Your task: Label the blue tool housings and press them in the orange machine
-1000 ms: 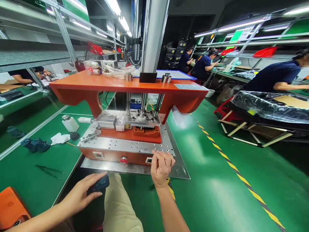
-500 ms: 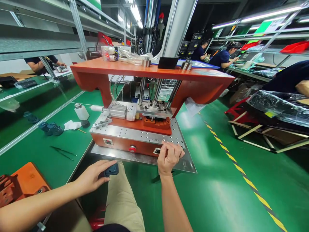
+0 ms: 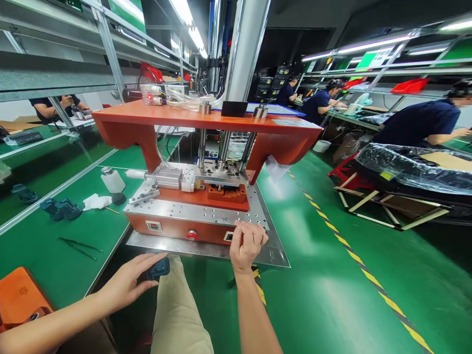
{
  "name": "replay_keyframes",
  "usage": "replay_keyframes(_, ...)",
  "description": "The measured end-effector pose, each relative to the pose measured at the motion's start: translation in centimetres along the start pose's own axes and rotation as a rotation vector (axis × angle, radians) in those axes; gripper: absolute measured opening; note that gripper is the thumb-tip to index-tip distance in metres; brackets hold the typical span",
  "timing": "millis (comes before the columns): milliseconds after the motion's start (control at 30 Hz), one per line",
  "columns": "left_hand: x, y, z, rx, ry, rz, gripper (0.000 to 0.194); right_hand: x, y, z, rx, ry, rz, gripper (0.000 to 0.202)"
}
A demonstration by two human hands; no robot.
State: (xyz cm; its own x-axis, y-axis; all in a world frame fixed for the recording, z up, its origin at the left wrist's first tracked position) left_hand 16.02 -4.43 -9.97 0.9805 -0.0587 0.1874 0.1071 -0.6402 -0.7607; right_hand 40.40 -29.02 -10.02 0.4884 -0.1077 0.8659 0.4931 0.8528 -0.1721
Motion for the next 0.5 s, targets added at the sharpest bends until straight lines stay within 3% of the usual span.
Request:
replay_keyframes(200, 0.15, 0.16, 0.36, 0.024, 0.03, -0.042, 0.062, 0.16, 0.0, 0.04, 0.001, 0.002, -0.01, 0.016)
replay_keyframes(500, 0.14, 0.34, 0.71, 0.05, 0.029, -0.001, 0.062, 0.1, -0.03, 0.02, 0.008, -0.007, -0.018, 0.018)
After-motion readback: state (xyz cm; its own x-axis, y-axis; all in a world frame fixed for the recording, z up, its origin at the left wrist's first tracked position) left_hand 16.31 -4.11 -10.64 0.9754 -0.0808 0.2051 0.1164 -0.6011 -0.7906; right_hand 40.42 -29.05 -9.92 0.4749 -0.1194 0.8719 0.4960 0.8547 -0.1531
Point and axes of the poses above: each hand's wrist, its own x-axis towards the middle knuckle, its own y-axis out of the palm, z = x × y, the point moved 1 cm from there along x, towards the middle knuckle, and after that the axes turned 10 degrees about y, right-handed, at the moved point
